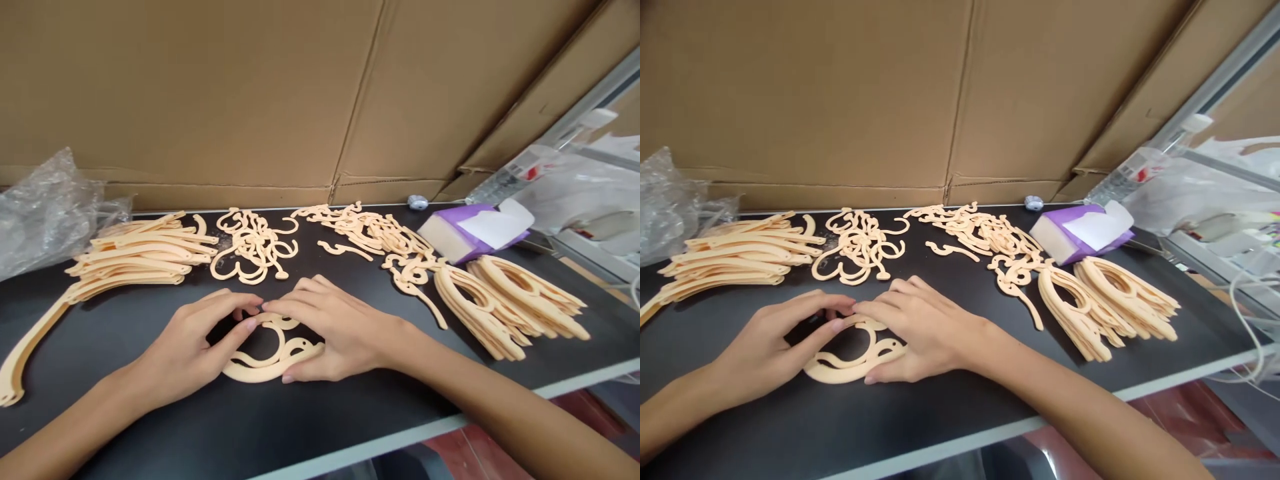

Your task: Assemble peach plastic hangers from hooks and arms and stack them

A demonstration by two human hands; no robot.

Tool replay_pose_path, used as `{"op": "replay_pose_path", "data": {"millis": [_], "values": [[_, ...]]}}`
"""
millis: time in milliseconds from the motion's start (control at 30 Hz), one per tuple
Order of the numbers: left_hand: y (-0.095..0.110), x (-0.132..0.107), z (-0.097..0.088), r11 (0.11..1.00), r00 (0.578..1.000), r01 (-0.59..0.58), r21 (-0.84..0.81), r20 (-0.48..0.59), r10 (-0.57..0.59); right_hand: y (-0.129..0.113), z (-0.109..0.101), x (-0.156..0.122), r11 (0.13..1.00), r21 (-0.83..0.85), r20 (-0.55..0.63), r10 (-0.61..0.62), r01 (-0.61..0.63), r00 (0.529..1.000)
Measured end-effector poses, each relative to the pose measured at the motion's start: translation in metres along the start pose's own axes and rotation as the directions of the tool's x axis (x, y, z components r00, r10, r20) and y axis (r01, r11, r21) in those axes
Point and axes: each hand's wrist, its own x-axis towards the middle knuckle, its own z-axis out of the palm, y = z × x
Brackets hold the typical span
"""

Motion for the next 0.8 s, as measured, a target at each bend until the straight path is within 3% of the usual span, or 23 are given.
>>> {"op": "replay_pose_path", "data": {"millis": [200,367,467,600,667,733,800], "values": [[-0.002,0.001,0.0,0.999,0.999,0.042,0.015,-0.003,-0.042,-0.011,-0.016,-0.013,0.982,-0.17,0.053,0.087,-0.077,0.995],[-0.003,0.0,0.001,1.0,1.0,-0.003,0.029,0.002,0.003,-0.022,-0.021,-0.061,0.94,-0.265,-0.17,0.174,-0.215,0.97],[-0.003,0.001,0.001,0.999,1.0,-0.031,0.035,-0.001,0.031,-0.023,-0.025,-0.101,0.883,-0.316,-0.341,0.237,-0.348,0.91],[-0.002,0.001,0.002,0.998,0.999,-0.051,0.042,0.001,0.051,-0.018,-0.039,-0.154,0.702,-0.457,-0.575,0.235,-0.546,0.784],[-0.002,0.0,0.002,0.998,0.999,-0.05,0.044,0.003,0.05,-0.014,-0.047,-0.175,0.553,-0.523,-0.661,0.218,-0.649,0.718],[-0.001,0.0,0.002,0.998,0.999,-0.055,0.039,0.002,0.055,-0.01,-0.053,-0.191,0.433,-0.568,-0.673,0.245,-0.7,0.698],[-0.001,0.001,0.002,0.997,0.998,-0.06,0.038,0.003,0.06,-0.007,-0.056,-0.201,0.365,-0.552,-0.685,0.314,-0.75,0.657]]}}
